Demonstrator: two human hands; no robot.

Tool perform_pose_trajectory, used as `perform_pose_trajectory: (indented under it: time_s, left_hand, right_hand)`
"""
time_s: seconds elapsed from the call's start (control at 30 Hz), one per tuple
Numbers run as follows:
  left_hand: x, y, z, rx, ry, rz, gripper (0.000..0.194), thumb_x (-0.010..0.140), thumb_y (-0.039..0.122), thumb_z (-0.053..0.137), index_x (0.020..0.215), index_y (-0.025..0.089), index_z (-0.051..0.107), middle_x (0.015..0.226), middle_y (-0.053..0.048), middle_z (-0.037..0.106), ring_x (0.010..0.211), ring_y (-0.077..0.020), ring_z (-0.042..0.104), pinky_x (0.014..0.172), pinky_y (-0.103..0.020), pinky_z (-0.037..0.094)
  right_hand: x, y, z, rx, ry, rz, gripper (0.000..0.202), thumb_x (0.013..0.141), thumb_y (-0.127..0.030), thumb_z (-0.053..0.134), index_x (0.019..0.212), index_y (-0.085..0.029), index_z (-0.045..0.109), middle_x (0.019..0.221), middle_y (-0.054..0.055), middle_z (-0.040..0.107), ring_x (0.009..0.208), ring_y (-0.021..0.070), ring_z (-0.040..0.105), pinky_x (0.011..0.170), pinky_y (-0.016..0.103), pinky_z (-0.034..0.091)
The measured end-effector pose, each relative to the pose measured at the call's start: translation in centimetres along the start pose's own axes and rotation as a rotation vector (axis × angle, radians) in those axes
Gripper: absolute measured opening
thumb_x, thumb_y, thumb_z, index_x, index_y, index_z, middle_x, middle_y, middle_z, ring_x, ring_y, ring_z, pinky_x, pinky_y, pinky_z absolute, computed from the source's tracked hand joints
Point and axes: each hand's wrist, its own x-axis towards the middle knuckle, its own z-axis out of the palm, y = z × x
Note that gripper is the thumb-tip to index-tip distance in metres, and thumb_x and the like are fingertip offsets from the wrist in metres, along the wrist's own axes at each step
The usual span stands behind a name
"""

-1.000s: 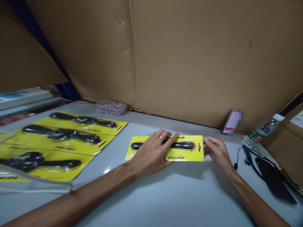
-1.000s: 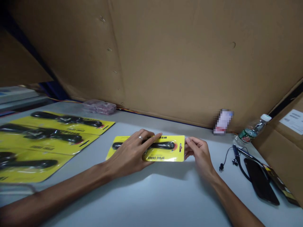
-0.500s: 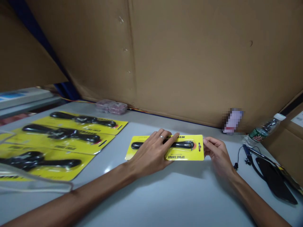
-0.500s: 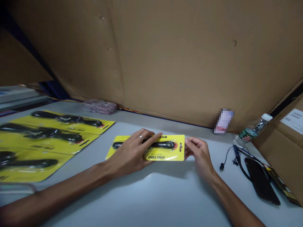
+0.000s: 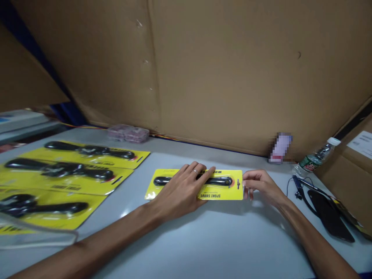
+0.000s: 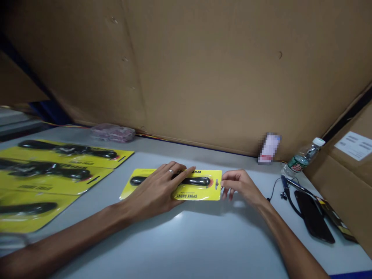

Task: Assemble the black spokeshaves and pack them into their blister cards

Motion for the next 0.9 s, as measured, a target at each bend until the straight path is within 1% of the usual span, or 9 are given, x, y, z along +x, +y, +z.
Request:
perform_pose_trajectory:
  time_s: [0.07,0.13,0.23,0.37,0.5,0.67,0.77,0.83,0.9]
  left_hand:
    - [-0.1,0.0,0.1,-0.020,-0.019,-0.002,0.069,0.077,0.024,0.069,0.141,0.018,0.045,0.116,-0.013,0.062,0.106,-0.0324,0.055,0.089,-0.049,0.049]
    - [-0.1,0.0,0.1,-0.052,-0.035,-0.010,0.067,0.078,0.023,0.068,0.141,0.019,0.046,0.116,-0.012,0.063,0.106,-0.0322,0.056,0.090,-0.049,0.049]
    - [0.0,0.1,0.1,-0.097,-0.089,-0.044,0.063,0.081,0.029,0.068,0.140,0.019,0.049,0.120,-0.014,0.063,0.108,-0.0326,0.059,0.090,-0.049,0.051]
    - [0.3,0.0,0.2,-0.123,-0.183,-0.104,0.059,0.086,0.042,0.068,0.138,0.019,0.052,0.121,-0.014,0.065,0.108,-0.0326,0.062,0.089,-0.049,0.053]
    - [0.5,-0.2,0.3,-0.134,-0.198,-0.107,0.060,0.086,0.049,0.070,0.136,0.019,0.054,0.120,-0.013,0.066,0.108,-0.0326,0.063,0.090,-0.049,0.054]
    - [0.5,-0.5,0.2,-0.141,-0.209,-0.064,0.063,0.086,0.051,0.070,0.137,0.018,0.052,0.121,-0.014,0.066,0.109,-0.0322,0.062,0.091,-0.049,0.053]
    - [0.6,-0.7,-0.1,-0.101,-0.237,-0.032,0.068,0.086,0.059,0.068,0.139,0.019,0.051,0.121,-0.014,0.065,0.109,-0.0327,0.060,0.092,-0.050,0.051]
    - [0.6,-0.7,-0.3,-0.098,-0.256,-0.027,0.069,0.087,0.067,0.063,0.137,0.020,0.051,0.120,-0.013,0.064,0.107,-0.0321,0.060,0.091,-0.050,0.051]
    - [0.6,-0.7,-0.4,-0.106,-0.260,-0.038,0.067,0.090,0.068,0.056,0.136,0.020,0.051,0.120,-0.013,0.063,0.106,-0.0311,0.060,0.090,-0.048,0.051]
  right_hand:
    - [0.0,-0.1,0.0,0.007,-0.055,0.056,0.019,0.076,-0.034,0.071,0.081,-0.016,0.072,0.072,0.004,0.072,0.057,0.0144,0.066,0.047,0.023,0.048]
    - [0.0,0.0,0.2,0.039,-0.058,0.104,0.018,0.073,-0.033,0.070,0.077,-0.016,0.071,0.069,0.004,0.071,0.054,0.0137,0.064,0.046,0.023,0.047]
    - [0.5,0.7,0.9,0.082,0.026,0.113,0.014,0.071,-0.032,0.064,0.071,-0.018,0.066,0.056,-0.001,0.063,0.047,0.0104,0.057,0.044,0.020,0.042]
    - [1.2,2.0,1.9,0.111,0.134,0.096,0.012,0.068,-0.032,0.058,0.065,-0.020,0.060,0.050,-0.004,0.056,0.043,0.0084,0.051,0.042,0.019,0.038]
    - [1.7,2.3,2.2,0.140,0.178,0.100,0.012,0.065,-0.032,0.057,0.061,-0.020,0.056,0.047,-0.005,0.052,0.041,0.0083,0.046,0.038,0.019,0.034]
    - [1.7,2.1,1.9,0.176,0.179,0.121,0.013,0.065,-0.032,0.057,0.061,-0.020,0.055,0.046,-0.005,0.050,0.040,0.0078,0.045,0.035,0.018,0.031]
    - [1.7,2.3,1.3,0.195,0.144,0.149,0.015,0.066,-0.034,0.061,0.067,-0.019,0.059,0.050,-0.005,0.053,0.042,0.0084,0.049,0.034,0.018,0.033]
    - [1.7,2.5,0.8,0.206,0.122,0.171,0.018,0.067,-0.035,0.064,0.071,-0.019,0.060,0.053,-0.004,0.056,0.042,0.0083,0.049,0.033,0.017,0.033]
    - [1.6,2.5,0.4,0.214,0.119,0.186,0.018,0.067,-0.035,0.066,0.073,-0.019,0.060,0.055,-0.005,0.056,0.041,0.0074,0.048,0.032,0.017,0.031]
